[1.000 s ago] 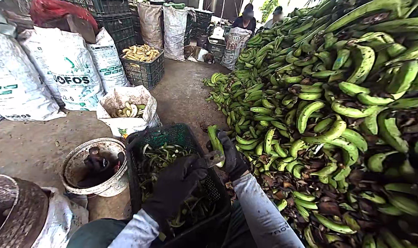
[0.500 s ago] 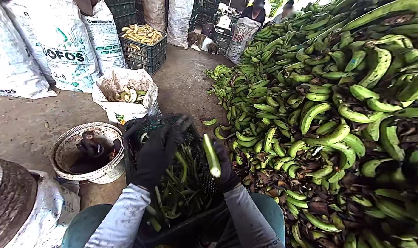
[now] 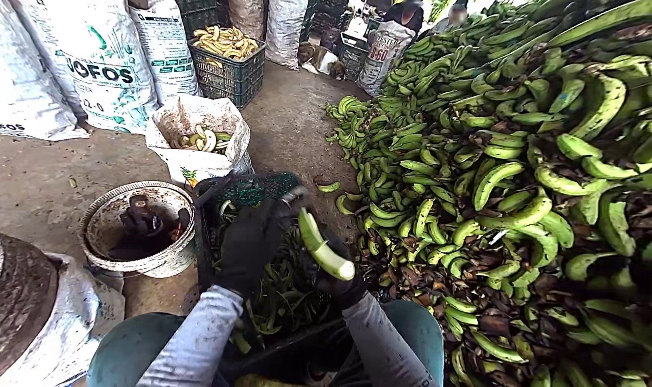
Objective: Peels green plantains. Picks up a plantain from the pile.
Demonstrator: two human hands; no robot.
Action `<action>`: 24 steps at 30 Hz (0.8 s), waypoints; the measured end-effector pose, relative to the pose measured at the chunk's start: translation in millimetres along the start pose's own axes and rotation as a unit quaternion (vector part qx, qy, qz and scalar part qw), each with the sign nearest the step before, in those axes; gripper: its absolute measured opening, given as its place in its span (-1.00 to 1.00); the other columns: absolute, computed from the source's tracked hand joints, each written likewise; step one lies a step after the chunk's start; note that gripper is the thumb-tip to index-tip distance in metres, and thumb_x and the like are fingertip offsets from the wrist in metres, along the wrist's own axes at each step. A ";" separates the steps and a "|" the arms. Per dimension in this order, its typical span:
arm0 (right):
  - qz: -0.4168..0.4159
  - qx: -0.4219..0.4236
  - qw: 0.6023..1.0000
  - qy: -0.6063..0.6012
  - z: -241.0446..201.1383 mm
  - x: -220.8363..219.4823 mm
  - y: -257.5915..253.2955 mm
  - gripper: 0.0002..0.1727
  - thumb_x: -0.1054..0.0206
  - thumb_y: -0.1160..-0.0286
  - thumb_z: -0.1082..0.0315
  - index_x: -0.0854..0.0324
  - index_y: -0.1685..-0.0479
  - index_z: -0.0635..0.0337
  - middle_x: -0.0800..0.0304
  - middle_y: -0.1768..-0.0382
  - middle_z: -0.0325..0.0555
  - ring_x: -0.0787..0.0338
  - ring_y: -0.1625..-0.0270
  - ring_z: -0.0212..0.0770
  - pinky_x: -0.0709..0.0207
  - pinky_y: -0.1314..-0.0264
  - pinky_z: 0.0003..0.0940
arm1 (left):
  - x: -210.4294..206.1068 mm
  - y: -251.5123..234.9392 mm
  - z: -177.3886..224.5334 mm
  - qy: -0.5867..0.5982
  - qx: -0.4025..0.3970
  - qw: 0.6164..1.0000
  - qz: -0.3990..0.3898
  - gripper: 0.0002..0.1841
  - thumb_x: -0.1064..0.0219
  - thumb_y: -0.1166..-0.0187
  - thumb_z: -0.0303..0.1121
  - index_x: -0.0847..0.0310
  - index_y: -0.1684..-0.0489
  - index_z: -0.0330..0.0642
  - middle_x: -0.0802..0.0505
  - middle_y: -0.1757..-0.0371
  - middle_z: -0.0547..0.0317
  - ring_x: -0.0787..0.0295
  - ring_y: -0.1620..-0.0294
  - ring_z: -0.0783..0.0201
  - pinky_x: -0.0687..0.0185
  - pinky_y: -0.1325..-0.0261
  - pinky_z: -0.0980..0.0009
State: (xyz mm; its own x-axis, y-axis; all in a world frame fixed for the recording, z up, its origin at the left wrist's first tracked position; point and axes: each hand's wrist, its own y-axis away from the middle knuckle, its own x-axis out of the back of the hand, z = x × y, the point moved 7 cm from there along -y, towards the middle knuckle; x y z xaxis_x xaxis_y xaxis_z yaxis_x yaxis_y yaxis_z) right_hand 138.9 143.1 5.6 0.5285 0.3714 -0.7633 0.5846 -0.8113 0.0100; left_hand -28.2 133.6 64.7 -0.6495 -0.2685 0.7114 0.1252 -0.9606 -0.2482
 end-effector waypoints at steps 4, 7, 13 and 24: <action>0.068 0.134 0.985 0.088 -33.2 10.9 -1.7 -0.54 -0.06 -0.71 -0.01 -0.50 -0.36 0.09 -0.80 0.24 -0.04 -0.77 0.45 -0.29 -0.71 0.45 -0.44 | 7.0 6.5 2.5 0.101 0.009 0.995 -0.010 -0.51 -0.14 -0.74 0.10 -0.59 -0.47 0.06 -0.82 -0.03 0.04 -0.80 0.09 0.07 -0.72 0.03 -0.10; 0.202 0.313 0.899 0.229 -81.4 6.5 0.8 -0.52 -0.01 -0.73 -0.02 -0.45 -0.44 0.03 -0.74 0.24 -0.22 -0.76 0.33 -0.35 -0.73 0.28 -0.38 | -15.2 35.1 27.0 0.207 -0.018 0.973 -0.099 -0.37 -0.12 -0.70 0.21 -0.52 -0.58 0.01 -0.80 -0.21 0.10 -0.79 -0.03 0.27 -0.74 -0.14 0.14; 0.330 0.385 0.817 0.274 -110.8 -18.0 4.7 -0.53 0.06 -0.82 0.04 -0.27 -0.59 -0.02 -0.72 0.09 -0.19 -0.79 0.26 -0.28 -0.77 0.22 -0.27 | -23.1 51.7 48.7 0.198 -0.070 0.977 -0.041 -0.34 -0.16 -0.68 0.20 -0.55 -0.57 -0.10 -0.78 -0.27 0.01 -0.76 -0.16 0.23 -0.71 -0.25 0.19; 0.061 0.057 0.951 0.297 -39.4 -17.9 -1.5 -0.47 -0.09 -0.62 0.11 -0.42 -0.52 0.11 -0.76 0.05 -0.05 -0.79 0.12 -0.24 -0.74 0.01 -0.28 | 0.0 2.9 -7.0 0.064 0.009 0.998 -0.023 -0.40 -0.01 -0.76 0.21 -0.55 -0.57 0.06 -0.78 -0.31 -0.04 -0.73 -0.30 -0.05 -0.56 -0.33 -0.23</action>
State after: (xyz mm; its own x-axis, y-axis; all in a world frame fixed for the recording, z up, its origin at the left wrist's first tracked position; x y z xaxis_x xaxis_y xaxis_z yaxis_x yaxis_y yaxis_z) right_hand 152.7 155.5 44.7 0.8626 0.4335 -0.2607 0.4437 -0.8959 -0.0216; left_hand -33.1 131.4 59.4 -0.7447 -0.2133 0.6323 0.1049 -0.9732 -0.2049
